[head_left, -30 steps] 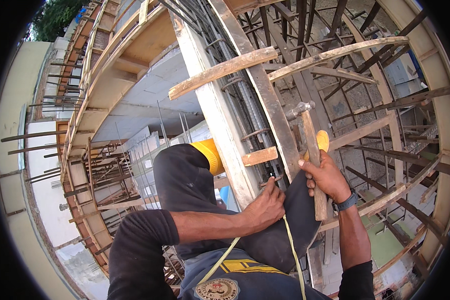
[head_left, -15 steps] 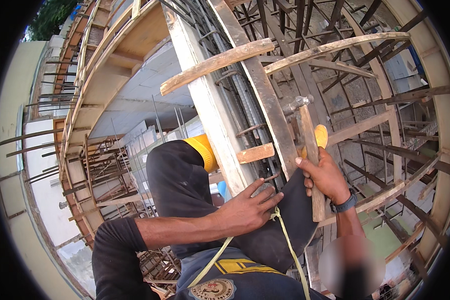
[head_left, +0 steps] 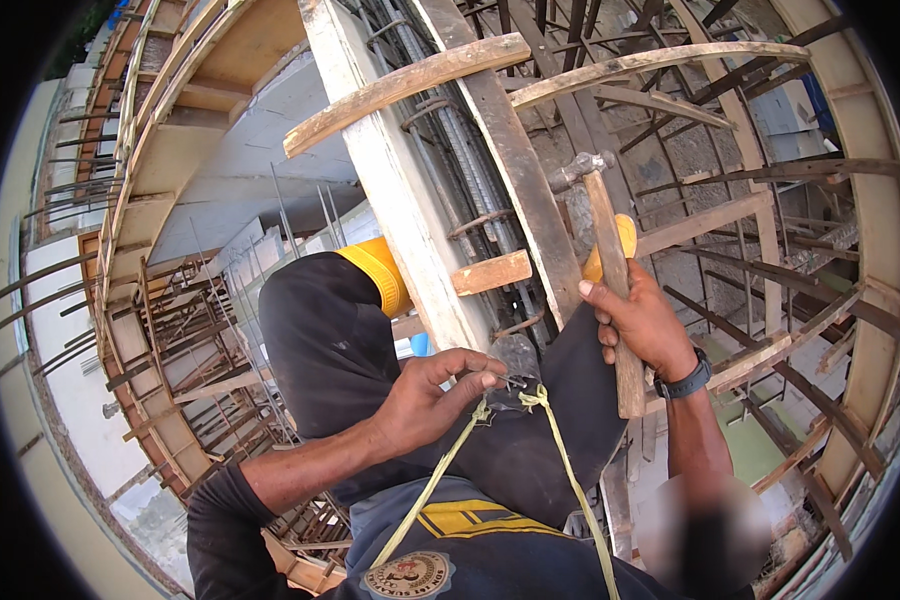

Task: The person walks along the top of a building frame while carrying wooden pieces, then positions a wooden plank along the top of a beam and secures it using a hammer to drive nails.

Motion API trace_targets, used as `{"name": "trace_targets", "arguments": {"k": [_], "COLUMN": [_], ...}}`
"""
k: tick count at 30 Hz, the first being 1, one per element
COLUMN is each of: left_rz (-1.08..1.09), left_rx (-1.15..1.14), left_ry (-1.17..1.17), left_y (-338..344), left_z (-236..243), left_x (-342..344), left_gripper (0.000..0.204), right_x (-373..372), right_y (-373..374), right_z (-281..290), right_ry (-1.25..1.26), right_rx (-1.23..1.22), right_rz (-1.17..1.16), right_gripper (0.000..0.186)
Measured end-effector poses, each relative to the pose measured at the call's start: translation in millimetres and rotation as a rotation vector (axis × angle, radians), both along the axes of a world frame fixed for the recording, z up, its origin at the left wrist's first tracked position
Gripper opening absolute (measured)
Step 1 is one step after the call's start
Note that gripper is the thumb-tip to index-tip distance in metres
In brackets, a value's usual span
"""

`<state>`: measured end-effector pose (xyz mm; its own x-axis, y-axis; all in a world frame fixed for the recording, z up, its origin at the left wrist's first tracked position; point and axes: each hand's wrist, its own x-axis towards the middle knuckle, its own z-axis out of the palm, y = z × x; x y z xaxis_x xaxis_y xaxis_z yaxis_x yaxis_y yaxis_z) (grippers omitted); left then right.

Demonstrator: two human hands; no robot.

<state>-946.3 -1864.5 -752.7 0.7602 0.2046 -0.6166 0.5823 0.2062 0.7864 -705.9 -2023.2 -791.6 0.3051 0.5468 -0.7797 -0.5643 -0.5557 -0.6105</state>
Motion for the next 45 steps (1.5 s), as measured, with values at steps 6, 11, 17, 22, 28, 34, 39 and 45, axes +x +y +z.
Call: {"name": "trace_targets", "arguments": {"k": [6, 11, 17, 22, 28, 34, 39, 45], "left_rz": [-0.560, -0.858, -1.165, -1.501, -1.408, -1.381, -1.443, -1.378], "left_rx": [0.575, 0.884, 1.187, 1.394, 1.201, 1.206, 1.220, 1.226], "left_ry": [-0.301, -0.362, -0.300, -0.267, -0.347, -0.360, -0.280, -0.328], "left_y": [7, -4, -30, -51, -49, -44, -42, -36], "left_z": [3, 9, 5, -13, -33, -30, -23, -22], "left_x": [1, 13, 33, 48, 57, 50, 49, 48], "left_gripper": [0.016, 0.018, 0.024, 0.020, 0.019, 0.017, 0.016, 0.015], "right_x": [1, 1, -1, -2, 1, 2, 3, 3], "right_y": [0, -4, 3, 2, 0, 1, 0, 0], "right_z": [1, -3, -3, 1, 1, 0, -2, 3], "right_ry": [0.007, 0.009, 0.017, 0.005, 0.000, 0.019, -0.029, -0.027], "right_rx": [0.006, 0.018, 0.001, 0.016, 0.009, 0.014, 0.015, 0.022], "right_rz": [-0.010, -0.013, 0.000, -0.009, -0.010, -0.015, 0.019, 0.014], "right_gripper": [0.044, 0.043, 0.042, 0.043, 0.043, 0.043, 0.045, 0.047]}}
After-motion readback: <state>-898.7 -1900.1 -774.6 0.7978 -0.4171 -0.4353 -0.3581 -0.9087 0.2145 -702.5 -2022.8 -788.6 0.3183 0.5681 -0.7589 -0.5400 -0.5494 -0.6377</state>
